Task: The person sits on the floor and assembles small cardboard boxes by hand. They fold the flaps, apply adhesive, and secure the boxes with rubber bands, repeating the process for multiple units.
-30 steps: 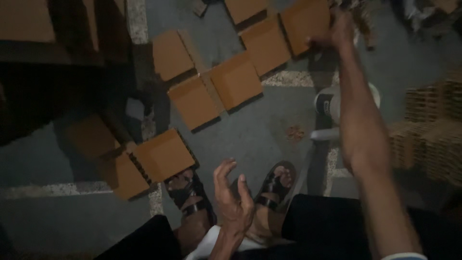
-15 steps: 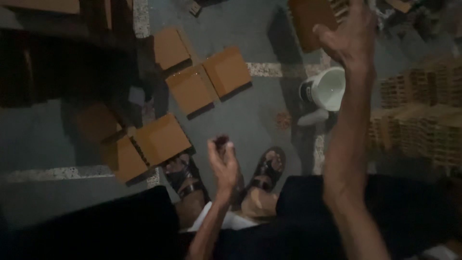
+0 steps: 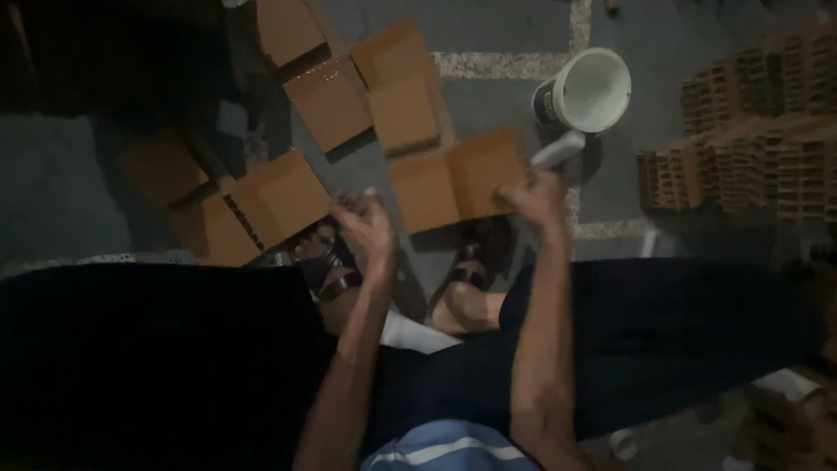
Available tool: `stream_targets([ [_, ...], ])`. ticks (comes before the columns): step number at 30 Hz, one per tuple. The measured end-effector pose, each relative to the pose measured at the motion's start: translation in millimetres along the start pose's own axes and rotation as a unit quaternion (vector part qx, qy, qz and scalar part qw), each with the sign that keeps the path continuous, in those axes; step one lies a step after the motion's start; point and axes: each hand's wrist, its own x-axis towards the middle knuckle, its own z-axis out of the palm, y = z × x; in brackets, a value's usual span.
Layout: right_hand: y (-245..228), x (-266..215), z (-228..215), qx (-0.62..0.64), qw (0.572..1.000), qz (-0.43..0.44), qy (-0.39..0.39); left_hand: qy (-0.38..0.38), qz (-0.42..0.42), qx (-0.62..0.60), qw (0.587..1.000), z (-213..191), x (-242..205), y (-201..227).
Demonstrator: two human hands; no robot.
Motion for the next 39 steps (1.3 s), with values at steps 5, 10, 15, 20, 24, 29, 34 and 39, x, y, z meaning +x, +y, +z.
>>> stream_targets([
  [5, 71.8, 29.2, 66.4, -0.052, 0.99, -0.122, 0.046, -0.079, 0.024, 0.224, 0.971, 9.8, -13.1, -53.6],
  [10, 93.7, 39.8, 85.7, 0.009, 0.961, -0.273, 0.04, -0.124, 0.051, 0.306, 0.943, 24.3, -6.4, -124.7],
  [15, 91.5, 43.4, 67.6, 0.005, 0.986, -0.164, -0.028, -0.176, 0.002, 0.184, 0.967, 15.0, 2.8, -147.0],
  [20, 77.6, 23.2, 91.3, -0.101, 0.989, -0.105, 0.025, -0.148, -0.011, 0.223, 0.963, 12.2, -9.4, -132.7],
  [24, 80.4, -1.9, 141.5, -0.075, 0.964, -0.22, 0.129, -0.17, 0.056, 0.241, 0.954, 11.9, -1.8, -120.7],
  [29, 85.0, 8.1, 154.4, -0.087, 0.966, -0.2, 0.138, -0.132, 0.205, 0.384, 0.891, 17.3, 21.7, -77.4],
  [34, 78.3, -3.0, 146.8, -0.084, 0.974, -0.18, 0.109, -0.097, 0.422, 0.401, 0.807, 43.5, 66.2, 13.4],
  [39, 67.6, -7.3, 136.6, -0.076, 0.967, -0.206, 0.131, -0.136, 0.422, 0.561, 0.699, 73.0, 88.2, 67.0],
])
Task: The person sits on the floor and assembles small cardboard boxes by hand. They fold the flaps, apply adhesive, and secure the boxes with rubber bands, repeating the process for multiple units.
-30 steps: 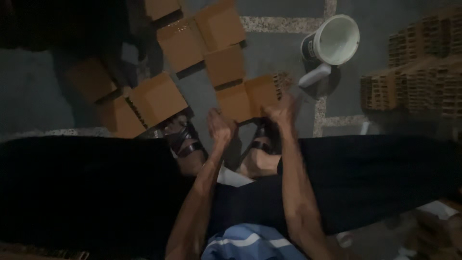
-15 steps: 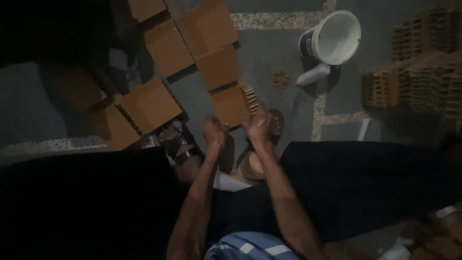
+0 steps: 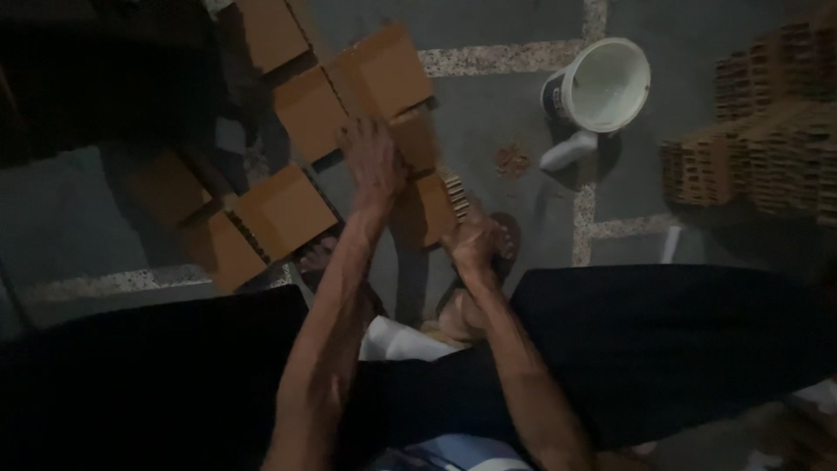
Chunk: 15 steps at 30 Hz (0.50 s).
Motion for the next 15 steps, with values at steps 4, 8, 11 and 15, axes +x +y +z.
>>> stream_targets([
  [4, -3.1, 1.7, 3.8, 0.003, 1.0, -0.002, 0.024, -0.13, 0.012, -0.009, 0.991, 7.6, -3.5, -7.2],
  [8, 3.4, -3.8, 4.0, 0.008, 1.0, 0.003, -0.001, -0.087, 0.149, -0.251, 0.952, 35.1, -7.5, -32.0],
  [11, 4.5, -2.2, 1.5, 0.027, 0.999, -0.03, 0.019, -0.184, 0.17, -0.318, 0.914, 46.3, 10.9, -50.6],
  [15, 4.7, 0.7, 0.8, 0.032, 0.998, -0.045, 0.011, -0.26, 0.098, -0.31, 0.909, 40.4, 10.1, -59.4],
])
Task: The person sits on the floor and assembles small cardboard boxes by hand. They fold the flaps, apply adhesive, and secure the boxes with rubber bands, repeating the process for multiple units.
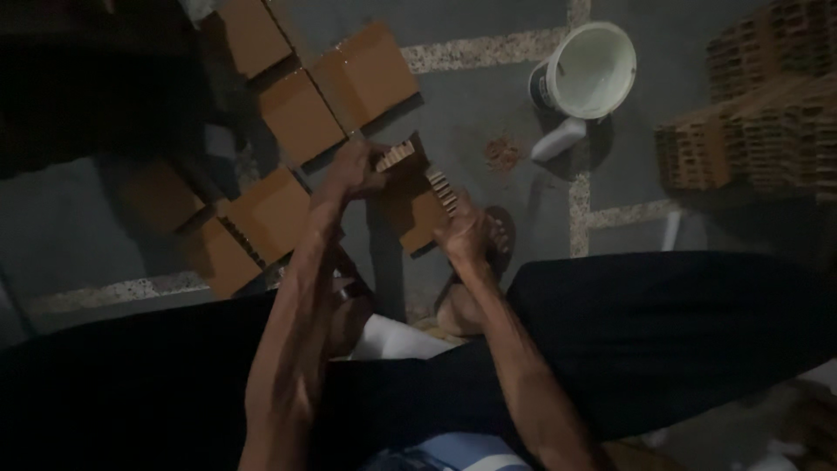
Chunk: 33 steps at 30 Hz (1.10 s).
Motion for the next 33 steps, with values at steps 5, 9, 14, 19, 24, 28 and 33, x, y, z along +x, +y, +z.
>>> stream_targets([
  [5, 8.0, 2.7, 5.5, 0.044, 0.997, 0.062, -0.034, -0.03, -0.057, -0.118, 0.991, -19.1, -1.5, 4.2],
  [9, 9.2, 2.0, 6.7, 0.066, 0.998, 0.021, -0.006, -0.048, -0.077, -0.128, 0.988, -29.9, 0.0, 11.6],
  [14, 5.9, 0.8, 7.9, 0.028, 0.998, 0.053, -0.035, -0.075, -0.036, -0.03, 0.996, -16.7, -24.2, 39.6],
  [19, 2.5, 2.1, 10.2, -0.03, 0.99, 0.111, -0.076, -0.068, -0.07, -0.055, 0.994, 9.8, -42.6, 56.2],
  [24, -13.1, 6.7, 14.1, 0.049, 0.997, 0.057, 0.018, 0.061, 0.071, -0.069, 0.993, 30.7, -22.3, 43.2],
  [28, -30.4, 31.8, 20.7, 0.079, 0.986, 0.149, 0.014, -0.043, -0.025, 0.101, 0.994, 20.6, 15.3, 38.8],
  [33, -45.9, 48.0, 15.0, 0.033, 0.986, 0.165, 0.015, 0.025, 0.088, 0.021, 0.996, -7.6, 23.5, 54.7],
])
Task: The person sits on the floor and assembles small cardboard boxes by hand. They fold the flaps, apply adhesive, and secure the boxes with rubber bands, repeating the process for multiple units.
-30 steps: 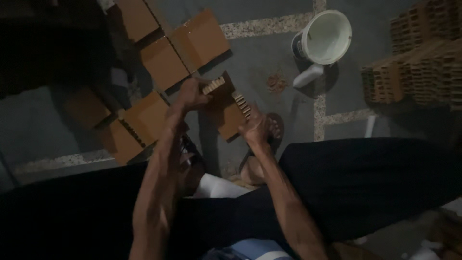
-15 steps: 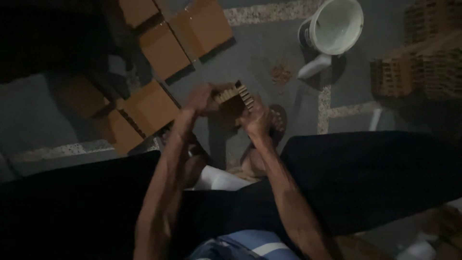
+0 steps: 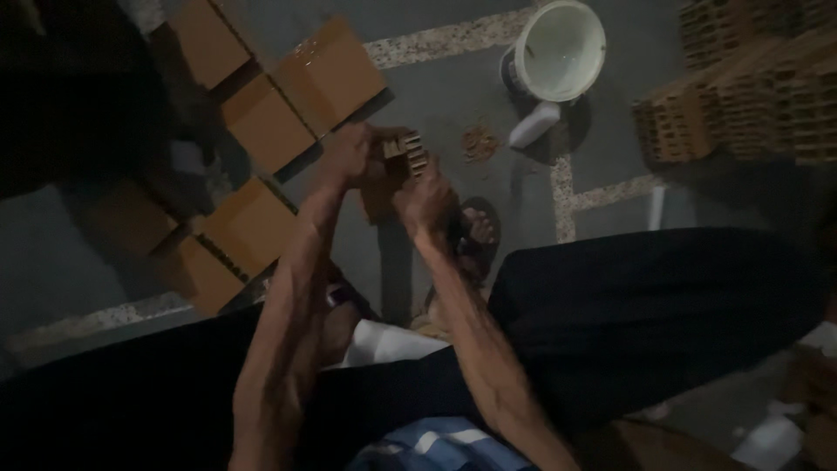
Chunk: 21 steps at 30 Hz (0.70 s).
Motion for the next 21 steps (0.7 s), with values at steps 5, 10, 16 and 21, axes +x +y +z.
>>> stream_targets([
  [5, 12.7, 2.6, 13.2, 0.041, 0.996, -0.068, 0.05, -0.067, -0.061, 0.002, 0.996, -6.8, 8.2, 24.0],
  [10, 19.1, 11.4, 31.2, 0.068, 0.991, -0.081, 0.083, 0.097, 0.003, 0.061, 0.993, 0.0, -2.4, 48.9],
  [16, 74.8, 37.7, -11.4, 0.247, 0.946, -0.055, -0.201, 0.115, -0.007, -0.064, 0.991, -1.8, -7.8, 56.3],
  [21, 136.9, 55.1, -30.0, 0.077, 0.981, -0.02, 0.178, 0.156, 0.009, 0.001, 0.988, -4.3, -18.5, 66.3],
])
